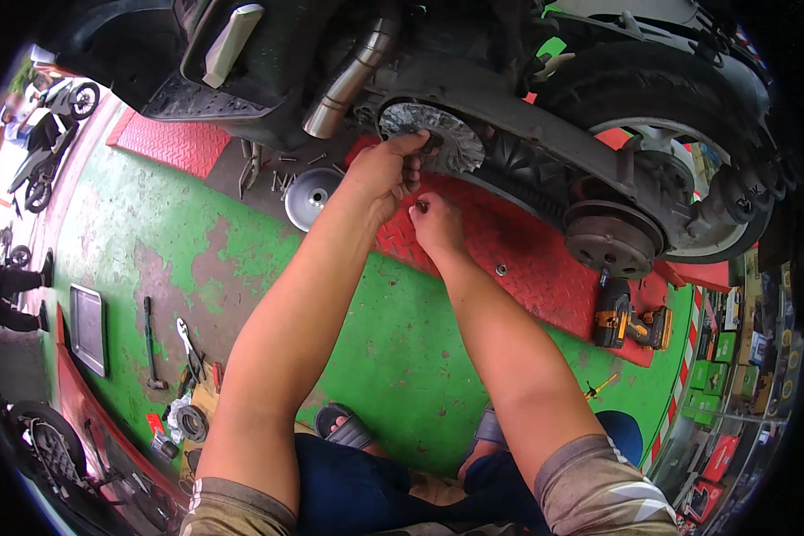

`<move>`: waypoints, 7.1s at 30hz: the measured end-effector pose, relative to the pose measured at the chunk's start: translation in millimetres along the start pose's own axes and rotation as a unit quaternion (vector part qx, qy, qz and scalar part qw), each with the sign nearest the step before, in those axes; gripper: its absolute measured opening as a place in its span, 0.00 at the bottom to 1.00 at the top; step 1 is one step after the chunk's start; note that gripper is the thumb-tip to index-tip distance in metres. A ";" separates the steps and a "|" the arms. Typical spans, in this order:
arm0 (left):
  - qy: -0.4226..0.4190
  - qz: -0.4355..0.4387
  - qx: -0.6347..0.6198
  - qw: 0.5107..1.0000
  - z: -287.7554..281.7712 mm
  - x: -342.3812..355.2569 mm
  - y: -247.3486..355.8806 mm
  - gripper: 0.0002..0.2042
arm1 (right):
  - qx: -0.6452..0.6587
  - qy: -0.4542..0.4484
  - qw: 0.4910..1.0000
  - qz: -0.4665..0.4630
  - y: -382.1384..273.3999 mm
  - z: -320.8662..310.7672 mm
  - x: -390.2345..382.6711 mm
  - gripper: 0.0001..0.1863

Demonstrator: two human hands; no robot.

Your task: Replacing and reassembling transmission components on a scooter's CVT system.

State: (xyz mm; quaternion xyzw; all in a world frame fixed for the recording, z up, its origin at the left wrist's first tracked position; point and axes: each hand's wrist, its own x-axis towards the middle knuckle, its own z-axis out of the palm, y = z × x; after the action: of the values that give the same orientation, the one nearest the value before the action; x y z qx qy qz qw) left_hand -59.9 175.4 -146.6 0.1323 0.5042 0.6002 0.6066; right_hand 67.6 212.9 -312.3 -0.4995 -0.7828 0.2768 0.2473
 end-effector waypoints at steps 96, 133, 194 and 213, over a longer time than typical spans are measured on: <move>-0.006 -0.079 -0.013 0.997 0.4 -9.0 21.1 0.20 | 0.857 0.012 0.435 0.275 -148.4 -78.7 -7.8 0.13; -0.013 -0.035 0.014 0.999 -9.6 2.5 11.9 0.17 | 0.711 -0.069 0.644 0.275 -138.5 -99.1 -15.3 0.08; 0.001 -0.030 0.017 0.999 -14.3 -6.9 12.9 0.12 | 0.715 -0.190 0.619 0.262 -123.6 -103.4 -15.2 0.18; 0.002 -0.018 -0.015 1.000 0.0 -11.4 12.5 0.12 | 0.786 -0.200 0.540 0.224 -96.4 -107.6 -1.4 0.29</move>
State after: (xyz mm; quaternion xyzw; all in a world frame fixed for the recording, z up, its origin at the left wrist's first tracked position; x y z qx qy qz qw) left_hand -64.7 168.7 -131.8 0.1133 0.4986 0.5971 0.6181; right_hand 77.4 198.2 -169.0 -0.1953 -0.1427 0.9201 0.3082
